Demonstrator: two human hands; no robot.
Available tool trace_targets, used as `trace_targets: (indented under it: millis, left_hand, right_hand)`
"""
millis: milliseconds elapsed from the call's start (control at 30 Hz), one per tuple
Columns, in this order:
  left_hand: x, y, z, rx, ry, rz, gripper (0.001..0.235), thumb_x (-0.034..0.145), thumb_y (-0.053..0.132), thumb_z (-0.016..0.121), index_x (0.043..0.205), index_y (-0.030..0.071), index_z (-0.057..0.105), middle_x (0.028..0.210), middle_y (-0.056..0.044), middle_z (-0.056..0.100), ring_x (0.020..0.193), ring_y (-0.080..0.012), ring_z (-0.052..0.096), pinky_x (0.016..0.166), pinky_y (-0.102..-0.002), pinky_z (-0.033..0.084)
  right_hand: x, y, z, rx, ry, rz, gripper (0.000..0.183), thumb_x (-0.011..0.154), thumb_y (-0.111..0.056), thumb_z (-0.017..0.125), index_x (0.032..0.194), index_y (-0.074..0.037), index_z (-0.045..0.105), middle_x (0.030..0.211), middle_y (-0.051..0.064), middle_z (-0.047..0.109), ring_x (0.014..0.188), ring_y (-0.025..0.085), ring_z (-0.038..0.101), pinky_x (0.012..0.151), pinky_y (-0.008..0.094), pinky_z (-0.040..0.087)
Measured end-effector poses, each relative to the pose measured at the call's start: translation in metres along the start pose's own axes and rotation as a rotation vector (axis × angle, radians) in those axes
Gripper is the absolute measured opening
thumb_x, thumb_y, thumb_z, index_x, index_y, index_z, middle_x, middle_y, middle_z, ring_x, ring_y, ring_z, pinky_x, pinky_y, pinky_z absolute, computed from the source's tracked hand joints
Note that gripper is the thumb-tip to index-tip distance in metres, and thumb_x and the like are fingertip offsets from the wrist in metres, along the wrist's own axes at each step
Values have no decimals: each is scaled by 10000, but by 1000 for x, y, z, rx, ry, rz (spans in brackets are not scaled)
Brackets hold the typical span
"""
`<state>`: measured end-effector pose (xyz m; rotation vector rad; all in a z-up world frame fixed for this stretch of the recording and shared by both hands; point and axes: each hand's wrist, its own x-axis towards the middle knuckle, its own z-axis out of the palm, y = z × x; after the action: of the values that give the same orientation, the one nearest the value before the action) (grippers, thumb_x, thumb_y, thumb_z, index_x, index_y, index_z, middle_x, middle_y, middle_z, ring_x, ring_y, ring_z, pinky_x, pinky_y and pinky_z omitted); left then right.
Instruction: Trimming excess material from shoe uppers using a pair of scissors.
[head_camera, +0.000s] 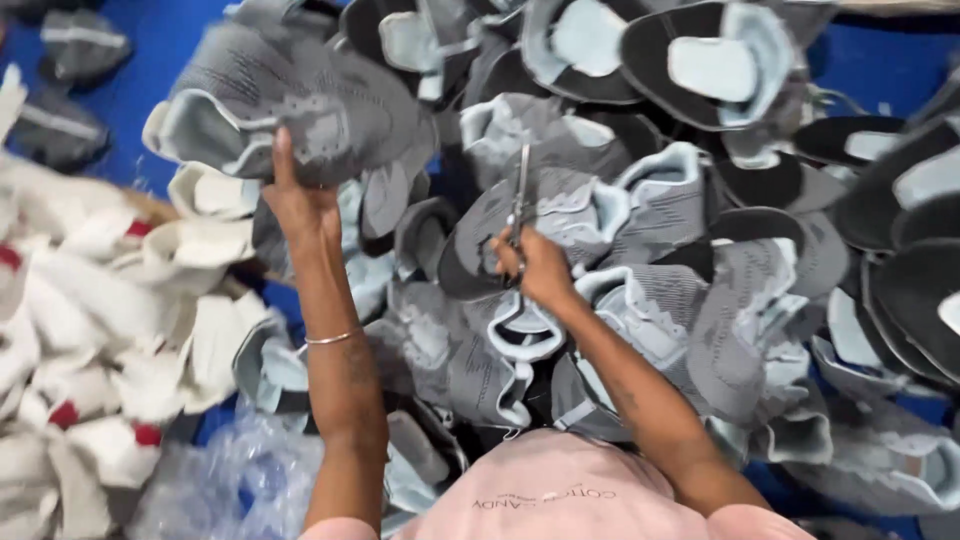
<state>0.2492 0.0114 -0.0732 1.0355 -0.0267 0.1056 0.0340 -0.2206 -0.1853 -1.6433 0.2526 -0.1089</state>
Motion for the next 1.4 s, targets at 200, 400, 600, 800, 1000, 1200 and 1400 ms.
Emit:
trace_targets:
  millis: [200,400,600,800,1000,1200,1400]
  left_hand:
    - [-41,27,44,-376,-161,-156,542,946,280,727,1395,16,579,1459,-136,581,1314,-323,594,1140,-558,459]
    - [-56,-4,60,-280,-363,-182,309,988,148,706,1269,65,609,1270,-63,680,1205,-216,668,1114,-426,506]
    - [-71,-2,52,51,-220,-232,176,985,105,680,1144,30,684,994,-26,764,852,-137,733,781,-292,601]
    - [-74,-20,18,-247,-178,-265,68,1037,80,683,1025,75,617,980,-20,710,909,-171,728,922,-364,609]
    - [-109,17,44,-137,-63,-244,107,960,26,626,1054,66,658,978,-21,704,905,-125,699,978,-359,573]
    - [-122,12,37,-94,-172,-152,67,1026,-8,647,978,12,604,955,-44,669,908,-130,679,1059,-409,576]
    - [-139,12,31,-308,-104,-221,82,1013,-17,625,1082,27,616,1020,-56,692,967,-142,690,1078,-369,565]
  right_hand:
    - [-1,-23,-8,-134,7,43,281,978,-322,637,1024,-47,676,707,42,729,671,148,713,659,321,544]
    - [-48,-40,-40,492,-96,59,345,946,-217,701,1160,40,617,795,51,679,696,145,679,642,285,537]
    - [-131,-42,-49,777,-242,327,477,847,-162,716,1268,29,597,678,88,649,539,162,626,469,308,478]
    - [-142,-51,-7,1003,-523,268,526,942,-289,696,1311,58,553,698,51,595,607,163,621,547,310,497]
    - [-117,-119,-8,-211,-375,212,606,841,-500,735,1231,-67,570,768,24,653,667,149,658,609,305,509]
    - [-106,-66,20,572,-617,410,625,949,-588,672,1225,-36,574,793,108,593,738,238,574,611,347,386]
    - [-94,-76,51,1646,-681,429,810,884,-804,458,1219,-73,553,796,74,609,783,209,570,764,332,467]
